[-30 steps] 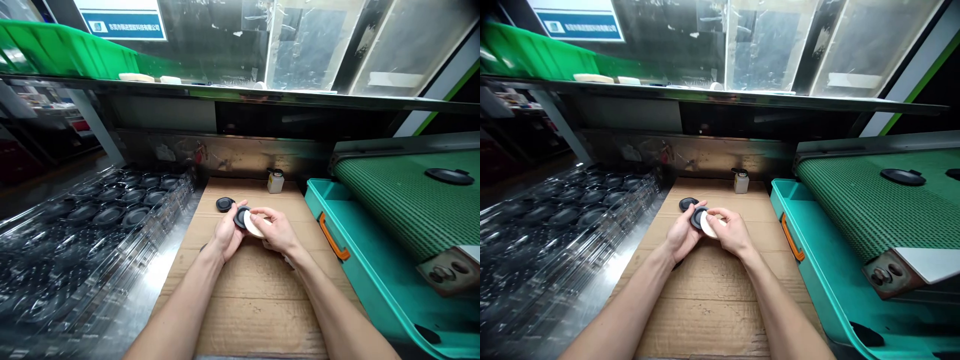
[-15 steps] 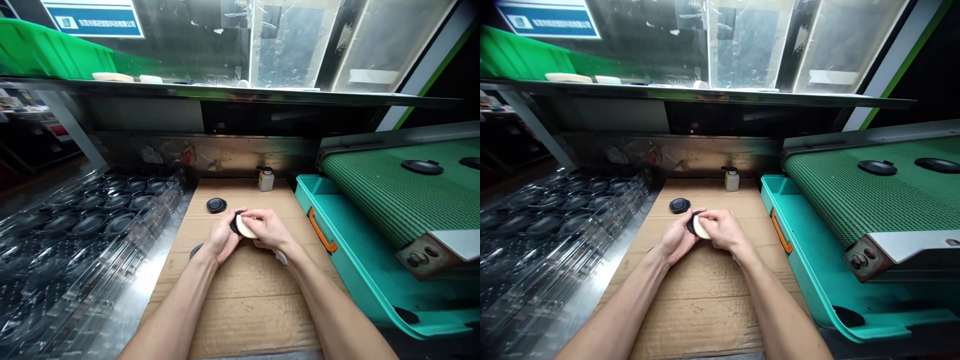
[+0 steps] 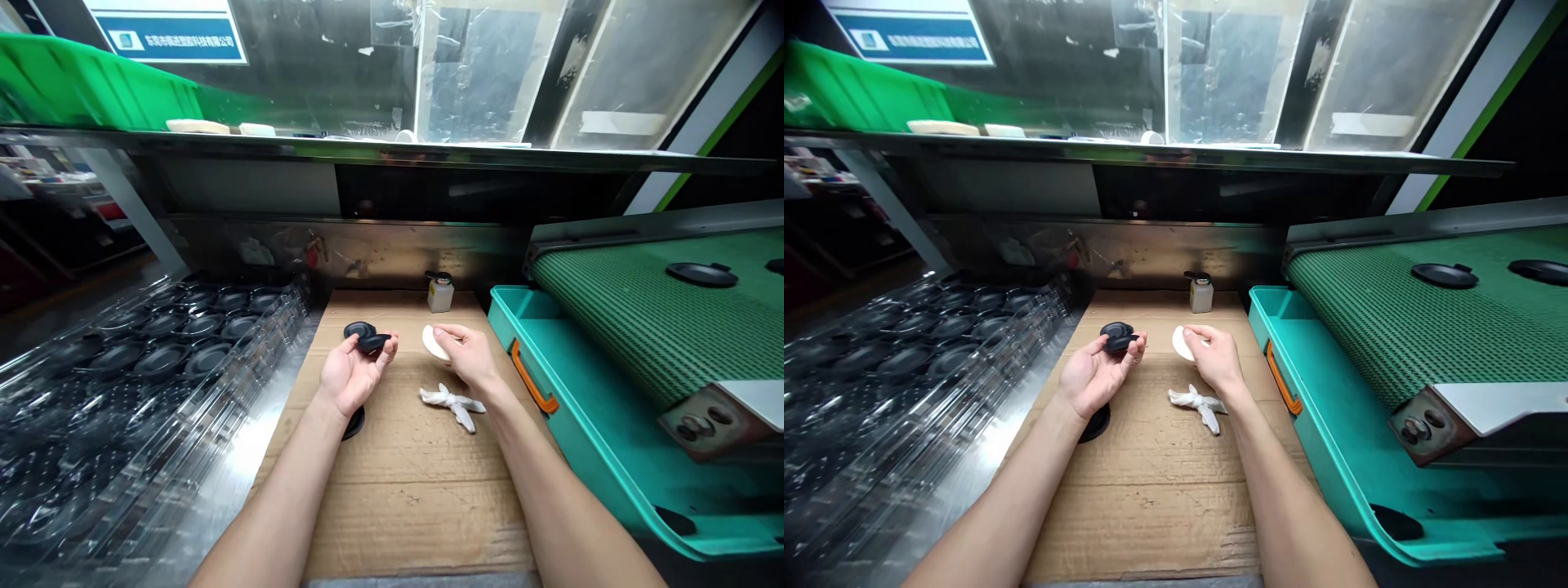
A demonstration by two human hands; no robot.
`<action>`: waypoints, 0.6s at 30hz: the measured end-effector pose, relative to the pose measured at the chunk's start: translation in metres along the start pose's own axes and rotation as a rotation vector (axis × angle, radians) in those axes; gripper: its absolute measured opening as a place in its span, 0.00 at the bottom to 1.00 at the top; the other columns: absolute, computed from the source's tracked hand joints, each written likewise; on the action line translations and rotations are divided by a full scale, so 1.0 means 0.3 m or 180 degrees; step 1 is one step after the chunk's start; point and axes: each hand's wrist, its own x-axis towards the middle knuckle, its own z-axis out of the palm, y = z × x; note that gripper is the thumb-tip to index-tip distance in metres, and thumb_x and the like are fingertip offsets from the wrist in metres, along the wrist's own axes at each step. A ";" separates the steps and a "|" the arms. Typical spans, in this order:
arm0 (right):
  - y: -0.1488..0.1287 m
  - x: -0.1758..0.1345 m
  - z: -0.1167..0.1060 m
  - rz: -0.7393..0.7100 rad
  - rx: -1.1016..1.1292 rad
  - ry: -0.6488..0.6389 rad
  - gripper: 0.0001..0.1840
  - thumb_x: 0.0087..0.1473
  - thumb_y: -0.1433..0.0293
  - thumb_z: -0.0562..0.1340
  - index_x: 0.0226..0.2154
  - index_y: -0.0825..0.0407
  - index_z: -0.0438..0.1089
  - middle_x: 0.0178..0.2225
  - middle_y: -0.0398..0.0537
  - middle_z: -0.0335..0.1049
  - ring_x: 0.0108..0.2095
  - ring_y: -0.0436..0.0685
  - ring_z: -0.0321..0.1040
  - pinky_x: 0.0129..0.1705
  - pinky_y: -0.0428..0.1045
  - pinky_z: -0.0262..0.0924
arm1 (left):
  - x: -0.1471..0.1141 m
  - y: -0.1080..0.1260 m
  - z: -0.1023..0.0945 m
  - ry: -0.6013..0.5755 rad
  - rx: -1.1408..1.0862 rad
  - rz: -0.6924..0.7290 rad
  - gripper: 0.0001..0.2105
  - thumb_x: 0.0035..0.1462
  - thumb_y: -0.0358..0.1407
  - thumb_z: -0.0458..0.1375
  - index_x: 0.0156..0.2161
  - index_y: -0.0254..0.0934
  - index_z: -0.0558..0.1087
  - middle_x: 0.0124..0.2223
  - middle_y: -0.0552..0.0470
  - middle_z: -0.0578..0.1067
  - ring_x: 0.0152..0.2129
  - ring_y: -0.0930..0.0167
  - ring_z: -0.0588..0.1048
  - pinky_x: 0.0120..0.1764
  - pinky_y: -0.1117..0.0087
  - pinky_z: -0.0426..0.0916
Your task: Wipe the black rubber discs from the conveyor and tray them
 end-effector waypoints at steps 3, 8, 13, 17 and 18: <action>0.015 0.004 0.000 0.0023 -0.0081 0.0130 0.26 0.49 0.54 0.63 0.42 0.57 0.77 0.36 0.53 0.77 0.32 0.57 0.71 0.28 0.47 0.66 | -0.008 -0.007 0.009 -0.0023 -0.0135 -0.0150 0.20 0.64 0.34 0.44 0.57 0.24 0.59 0.46 0.33 0.71 0.39 0.65 0.76 0.35 0.70 0.78; 0.037 0.013 -0.001 -0.0096 -0.0327 0.0205 0.27 0.50 0.53 0.61 0.42 0.58 0.76 0.34 0.54 0.77 0.33 0.59 0.72 0.33 0.49 0.66 | -0.013 -0.015 0.014 -0.0045 -0.0167 -0.0244 0.18 0.64 0.35 0.45 0.56 0.26 0.61 0.45 0.35 0.71 0.37 0.67 0.76 0.32 0.75 0.77; 0.082 0.026 -0.005 -0.0194 -0.0916 0.0338 0.22 0.53 0.55 0.60 0.41 0.54 0.77 0.35 0.51 0.77 0.35 0.59 0.72 0.38 0.50 0.64 | -0.010 -0.026 0.016 -0.0026 -0.0039 -0.0256 0.20 0.65 0.38 0.44 0.55 0.25 0.61 0.44 0.35 0.72 0.36 0.67 0.76 0.31 0.75 0.77; 0.109 0.031 -0.004 -0.0328 -0.1245 0.0371 0.19 0.54 0.57 0.59 0.40 0.52 0.78 0.38 0.49 0.77 0.39 0.59 0.72 0.43 0.50 0.63 | -0.010 -0.044 0.024 0.0104 0.0330 -0.0015 0.19 0.65 0.40 0.46 0.51 0.24 0.64 0.43 0.34 0.72 0.32 0.69 0.75 0.26 0.76 0.73; 0.113 0.032 -0.003 -0.0334 -0.1294 0.0377 0.19 0.55 0.57 0.58 0.40 0.51 0.77 0.39 0.49 0.77 0.40 0.59 0.72 0.43 0.50 0.63 | -0.012 -0.047 0.026 0.0096 0.0399 0.0008 0.19 0.65 0.41 0.46 0.50 0.24 0.64 0.42 0.35 0.72 0.31 0.69 0.74 0.24 0.76 0.72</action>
